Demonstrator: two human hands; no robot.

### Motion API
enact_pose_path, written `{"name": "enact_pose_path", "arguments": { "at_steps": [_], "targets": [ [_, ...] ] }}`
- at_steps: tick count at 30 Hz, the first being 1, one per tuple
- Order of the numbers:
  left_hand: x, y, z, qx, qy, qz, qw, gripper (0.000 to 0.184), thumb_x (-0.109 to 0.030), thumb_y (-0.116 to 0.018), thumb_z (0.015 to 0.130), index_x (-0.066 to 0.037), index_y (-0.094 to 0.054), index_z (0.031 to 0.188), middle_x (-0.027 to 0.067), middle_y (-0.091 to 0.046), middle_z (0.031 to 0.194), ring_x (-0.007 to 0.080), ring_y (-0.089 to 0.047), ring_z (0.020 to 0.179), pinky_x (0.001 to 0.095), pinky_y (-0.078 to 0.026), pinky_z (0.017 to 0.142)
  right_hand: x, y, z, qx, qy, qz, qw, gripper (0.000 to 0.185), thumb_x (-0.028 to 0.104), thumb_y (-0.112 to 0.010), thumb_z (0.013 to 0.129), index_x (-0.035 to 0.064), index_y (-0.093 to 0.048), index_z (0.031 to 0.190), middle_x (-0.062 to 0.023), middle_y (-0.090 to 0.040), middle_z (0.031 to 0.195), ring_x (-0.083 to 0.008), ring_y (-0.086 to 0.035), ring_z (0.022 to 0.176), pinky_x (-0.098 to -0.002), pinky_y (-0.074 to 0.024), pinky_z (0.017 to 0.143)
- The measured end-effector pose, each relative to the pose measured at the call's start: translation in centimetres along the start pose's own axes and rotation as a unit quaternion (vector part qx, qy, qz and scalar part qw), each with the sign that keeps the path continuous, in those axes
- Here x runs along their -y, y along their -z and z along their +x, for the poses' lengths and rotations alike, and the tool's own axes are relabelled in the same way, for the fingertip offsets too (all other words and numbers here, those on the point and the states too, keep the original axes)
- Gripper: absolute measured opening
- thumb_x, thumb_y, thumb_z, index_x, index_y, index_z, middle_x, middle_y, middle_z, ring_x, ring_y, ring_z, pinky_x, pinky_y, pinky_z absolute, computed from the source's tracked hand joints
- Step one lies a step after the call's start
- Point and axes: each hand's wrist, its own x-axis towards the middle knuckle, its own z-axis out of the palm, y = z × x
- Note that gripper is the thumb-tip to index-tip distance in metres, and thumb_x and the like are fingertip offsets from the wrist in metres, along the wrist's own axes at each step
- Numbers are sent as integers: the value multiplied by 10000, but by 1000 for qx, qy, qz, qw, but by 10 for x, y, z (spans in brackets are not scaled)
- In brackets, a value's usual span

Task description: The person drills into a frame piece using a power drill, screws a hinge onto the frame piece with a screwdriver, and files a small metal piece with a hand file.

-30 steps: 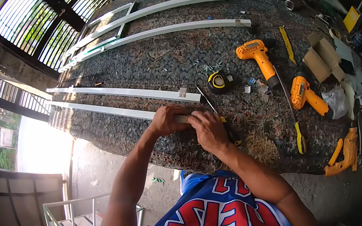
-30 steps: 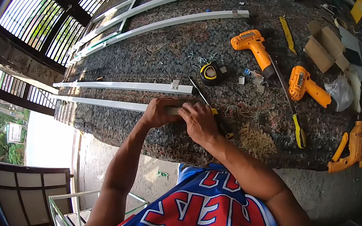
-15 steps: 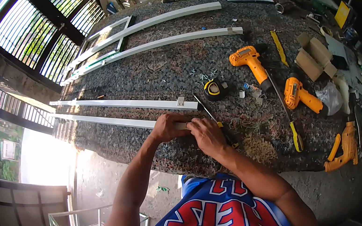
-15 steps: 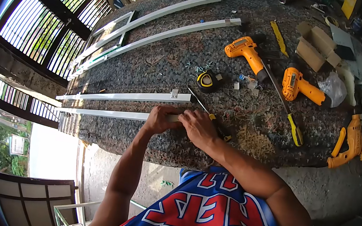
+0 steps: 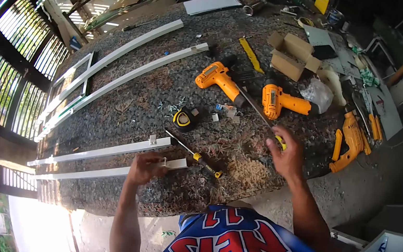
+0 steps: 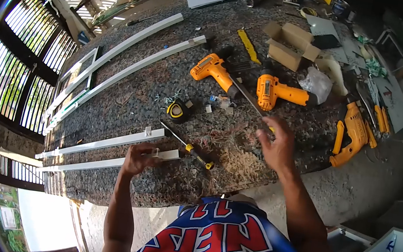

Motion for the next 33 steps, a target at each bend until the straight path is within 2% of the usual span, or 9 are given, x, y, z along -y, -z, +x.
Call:
{"name": "enact_pose_path", "arguments": {
  "at_steps": [5,10,12,14,15,19,25,29,33],
  "targets": [
    [11,21,18,-230,-24,133,964,378,-247,-843,827,9,-733,1083,76,-725,865,145,-685,813,321,-545,725,-72,114,11,-191,-126,-123,966,390,163,-762,899,29,-631,1241,-187,-715,1145,-350,-698,1035,-423,-547,871],
    [77,56,37,-401,15,260,878,437,-320,-835,830,-30,-737,1141,79,-677,796,213,-613,687,396,-505,661,-132,220,-19,-274,-393,-362,800,524,426,-659,971,-1,-623,1273,-255,-680,1221,-433,-656,1119,-478,-534,904],
    [52,65,37,-411,-5,220,885,427,-293,-800,877,-62,-697,1221,88,-680,855,228,-625,755,395,-512,708,-317,263,-73,-109,-172,-331,921,436,395,-555,1044,7,-631,1227,-274,-679,1171,-457,-647,1055,-495,-512,935],
    [62,75,55,-429,-92,322,839,450,-297,-799,875,-81,-691,1255,168,-712,1036,298,-673,886,447,-526,787,-359,266,-82,-83,-209,-182,957,444,397,-582,1042,13,-647,1255,-182,-680,1159,-341,-639,1013,-432,-512,902],
    [18,75,60,-406,60,226,883,458,-315,-827,828,-90,-722,1213,222,-705,1113,359,-678,981,466,-523,844,-366,254,-75,-108,-261,-61,957,449,398,-596,1040,16,-655,1269,-135,-680,1152,-284,-635,992,-400,-512,886],
    [32,74,114,-424,28,292,857,430,-386,-829,785,-203,-760,1167,216,-619,1313,436,-506,1275,515,-455,1043,-343,226,-55,-258,-363,222,867,527,419,-618,1026,9,-617,1357,-110,-651,1252,-249,-607,1105,-399,-500,958],
    [21,58,113,-282,143,306,898,558,-530,-710,852,-212,-667,1308,185,-555,1391,431,-456,1357,578,-427,1082,-322,226,-57,-171,-251,90,949,550,369,-621,1018,-11,-553,1409,-177,-606,1342,-298,-554,1294,-462,-461,1070],
    [43,61,115,-320,83,281,901,680,-533,-722,851,-120,-596,1377,229,-546,1399,433,-492,1326,531,-425,1104,-301,210,-86,-131,11,-107,985,516,338,-580,1040,-11,-541,1418,-183,-615,1318,-299,-542,1304,-465,-434,1105],
    [79,65,105,-332,-91,354,870,665,-475,-734,871,-98,-582,1397,245,-530,1423,423,-488,1333,485,-408,1122,-320,236,-92,-149,-51,58,986,519,256,-570,1024,-16,-484,1458,-182,-560,1397,-311,-526,1313,-468,-443,1081]
  ]
}}
